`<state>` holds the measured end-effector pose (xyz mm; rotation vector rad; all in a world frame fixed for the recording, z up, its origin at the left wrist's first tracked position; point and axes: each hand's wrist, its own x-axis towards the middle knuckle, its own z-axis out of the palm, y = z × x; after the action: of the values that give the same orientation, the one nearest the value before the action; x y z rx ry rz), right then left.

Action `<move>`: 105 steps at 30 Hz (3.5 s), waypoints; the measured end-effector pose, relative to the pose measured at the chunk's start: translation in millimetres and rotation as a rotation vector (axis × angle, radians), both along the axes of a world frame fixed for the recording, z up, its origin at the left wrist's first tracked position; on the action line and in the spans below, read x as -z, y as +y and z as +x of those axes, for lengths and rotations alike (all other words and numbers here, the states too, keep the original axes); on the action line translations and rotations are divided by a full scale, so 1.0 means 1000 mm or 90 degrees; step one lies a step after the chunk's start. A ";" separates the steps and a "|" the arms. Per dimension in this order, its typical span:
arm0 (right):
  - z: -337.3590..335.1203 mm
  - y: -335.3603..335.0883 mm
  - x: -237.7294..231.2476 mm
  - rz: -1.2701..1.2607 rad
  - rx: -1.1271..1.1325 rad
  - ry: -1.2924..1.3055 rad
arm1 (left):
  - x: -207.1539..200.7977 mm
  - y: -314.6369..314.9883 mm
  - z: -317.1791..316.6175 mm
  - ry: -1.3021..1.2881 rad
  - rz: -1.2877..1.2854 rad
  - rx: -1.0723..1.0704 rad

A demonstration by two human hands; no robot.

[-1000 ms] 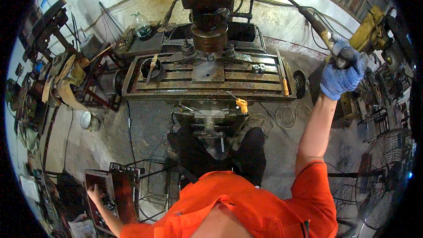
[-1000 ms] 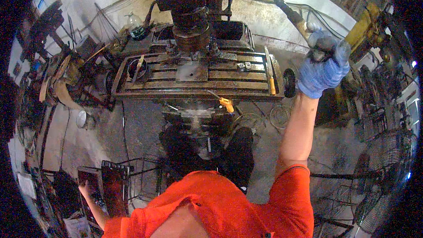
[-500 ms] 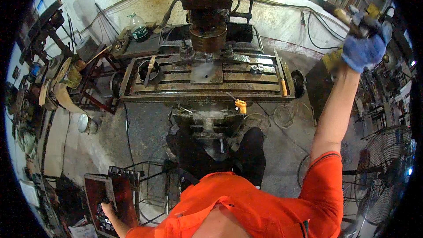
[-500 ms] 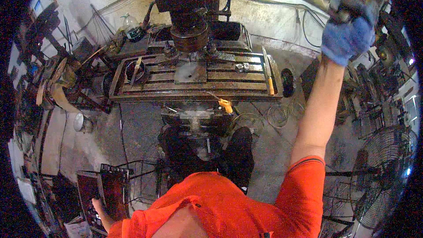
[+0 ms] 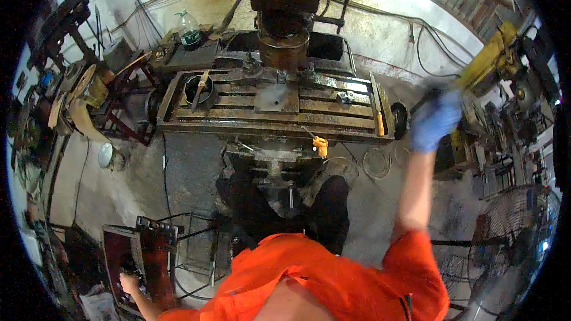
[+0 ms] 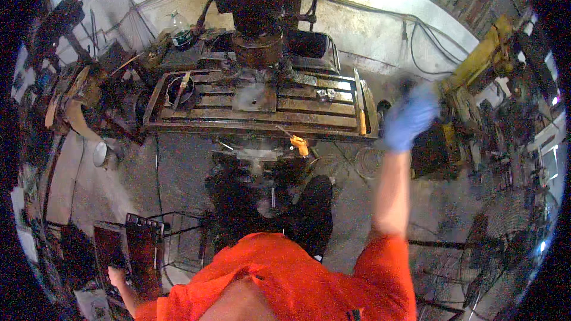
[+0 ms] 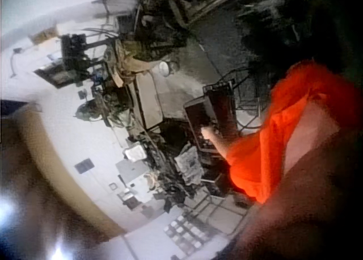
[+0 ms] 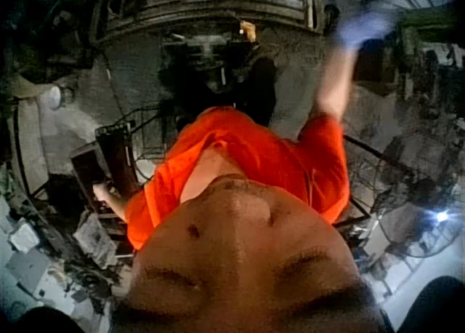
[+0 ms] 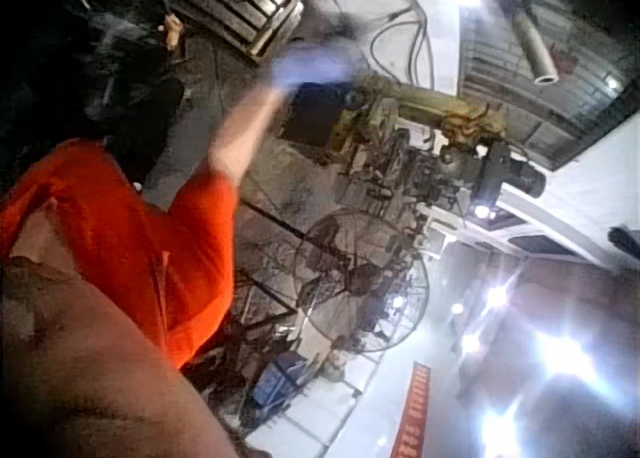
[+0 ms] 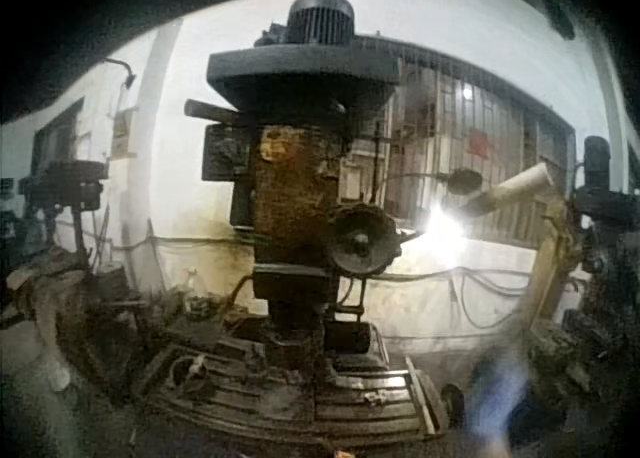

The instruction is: The person is deburring metal parts using a hand-held tool. They pick up individual metal pieces from a container, place them on the table of a milling machine, and use the tool to clean the edges before returning the parts to a different bin.

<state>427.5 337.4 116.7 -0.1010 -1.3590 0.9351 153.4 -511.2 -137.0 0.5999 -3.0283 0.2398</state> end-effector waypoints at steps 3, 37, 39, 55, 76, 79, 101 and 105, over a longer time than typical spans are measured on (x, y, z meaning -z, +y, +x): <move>-0.006 -0.015 0.188 0.053 0.018 -0.689 | -0.003 -0.001 -0.003 -0.079 -0.021 -0.003; -0.154 -0.042 0.102 0.110 0.207 -1.152 | -0.042 -0.032 -0.018 0.033 0.709 0.011; -0.125 -0.037 0.106 0.045 0.185 -1.142 | -0.074 0.011 -0.019 0.167 0.955 0.025; -0.066 -0.177 0.081 0.321 -0.230 -1.011 | -0.097 0.512 -0.035 -0.436 1.616 0.399; -0.050 -0.057 0.085 -0.094 -0.185 -0.774 | -0.102 0.601 -0.021 -0.527 1.348 0.472; -0.054 -0.034 0.152 -0.084 -0.117 -0.859 | -0.102 0.631 -0.020 -0.509 1.206 0.573; 0.008 -0.058 0.196 -0.243 0.045 -0.840 | -0.081 0.719 -0.078 0.113 0.308 1.120; 0.013 -0.073 0.169 -0.203 0.008 -0.866 | -0.096 0.695 -0.067 0.076 0.295 1.035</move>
<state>440.3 264.6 -52.8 -1.1524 -2.3926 1.0866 86.6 183.8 -41.2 -1.6908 -2.3922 -0.5239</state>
